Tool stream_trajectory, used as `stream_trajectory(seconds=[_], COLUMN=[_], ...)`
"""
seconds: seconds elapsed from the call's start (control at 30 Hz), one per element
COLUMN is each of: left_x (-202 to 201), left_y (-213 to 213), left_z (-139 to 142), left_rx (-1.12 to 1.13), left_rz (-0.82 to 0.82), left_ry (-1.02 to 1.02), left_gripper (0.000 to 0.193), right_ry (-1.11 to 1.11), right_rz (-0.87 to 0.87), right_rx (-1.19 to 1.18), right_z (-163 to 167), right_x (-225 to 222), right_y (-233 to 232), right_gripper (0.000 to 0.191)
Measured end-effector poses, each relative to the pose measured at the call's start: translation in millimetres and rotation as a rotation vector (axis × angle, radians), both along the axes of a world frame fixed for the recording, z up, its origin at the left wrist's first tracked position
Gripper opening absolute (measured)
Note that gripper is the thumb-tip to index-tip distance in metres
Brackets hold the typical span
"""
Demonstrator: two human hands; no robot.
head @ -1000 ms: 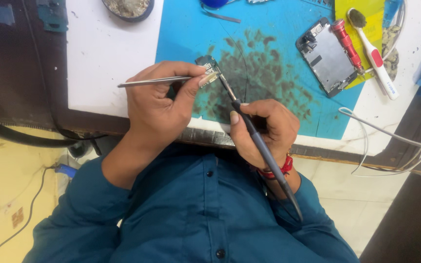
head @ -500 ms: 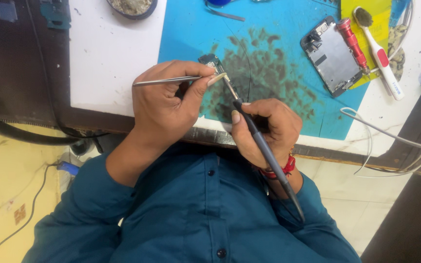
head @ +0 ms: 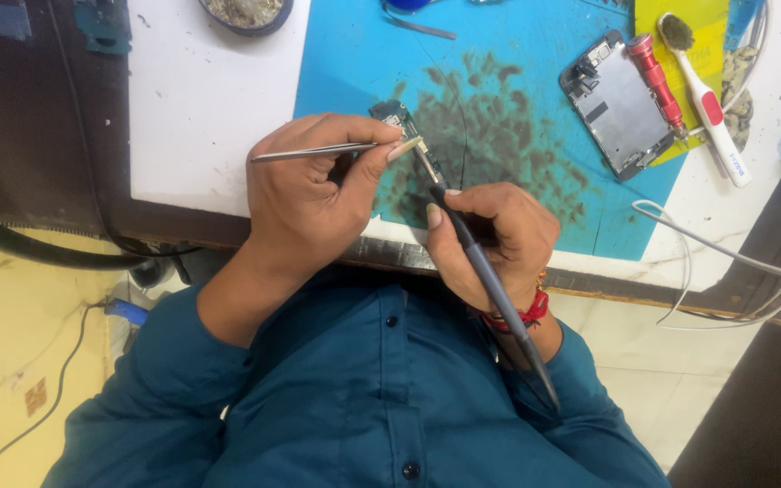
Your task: The person uses tweezers and a soldering iron to work on a small circuit board, then connects a charging cable to a red smartphone to test it. The person continues to solder components on the circuit board.
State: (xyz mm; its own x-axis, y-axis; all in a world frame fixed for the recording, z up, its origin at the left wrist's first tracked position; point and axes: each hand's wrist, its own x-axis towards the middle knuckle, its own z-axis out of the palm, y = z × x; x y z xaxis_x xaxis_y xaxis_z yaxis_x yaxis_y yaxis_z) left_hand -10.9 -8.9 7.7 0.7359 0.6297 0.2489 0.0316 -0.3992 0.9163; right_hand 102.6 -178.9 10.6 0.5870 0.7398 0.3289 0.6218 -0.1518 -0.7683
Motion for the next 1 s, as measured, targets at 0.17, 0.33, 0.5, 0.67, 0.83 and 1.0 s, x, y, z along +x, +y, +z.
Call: stream_trajectory(seconds=[0.17,0.33,0.5,0.67,0.83,1.0], left_x=[-0.6,-1.3,-2.1,-2.0,-1.3,-1.8], left_y=[0.4,-0.8,-1.1,-0.8,-1.0,-0.9], left_z=[0.2,0.5,0.8,0.3,0.4,1.3], left_rx=[-0.029,-0.031,-0.03,-0.018,0.006,0.005], left_rz=[-0.005,0.011,0.012,0.011,0.014,0.012], left_ry=[0.005,0.014,0.022,0.016,0.023,0.023], left_gripper=[0.006,0.006,0.006,0.006,0.006,0.005], right_ry=[-0.021,-0.032,-0.029,-0.029,-0.051,-0.04], right_rz=[0.025,0.026,0.027,0.027,0.029,0.042], right_rx=[0.02,0.005,0.011,0.007,0.015,0.012], right_z=[0.5,2.2,3.0,3.9,3.5,3.6], right_x=[0.8,0.5,0.6,0.7,1.0,1.6], right_y=[1.4,1.5,1.8,1.7,2.5,1.8], right_gripper=[0.018,0.017,0.018,0.018,0.018,0.019])
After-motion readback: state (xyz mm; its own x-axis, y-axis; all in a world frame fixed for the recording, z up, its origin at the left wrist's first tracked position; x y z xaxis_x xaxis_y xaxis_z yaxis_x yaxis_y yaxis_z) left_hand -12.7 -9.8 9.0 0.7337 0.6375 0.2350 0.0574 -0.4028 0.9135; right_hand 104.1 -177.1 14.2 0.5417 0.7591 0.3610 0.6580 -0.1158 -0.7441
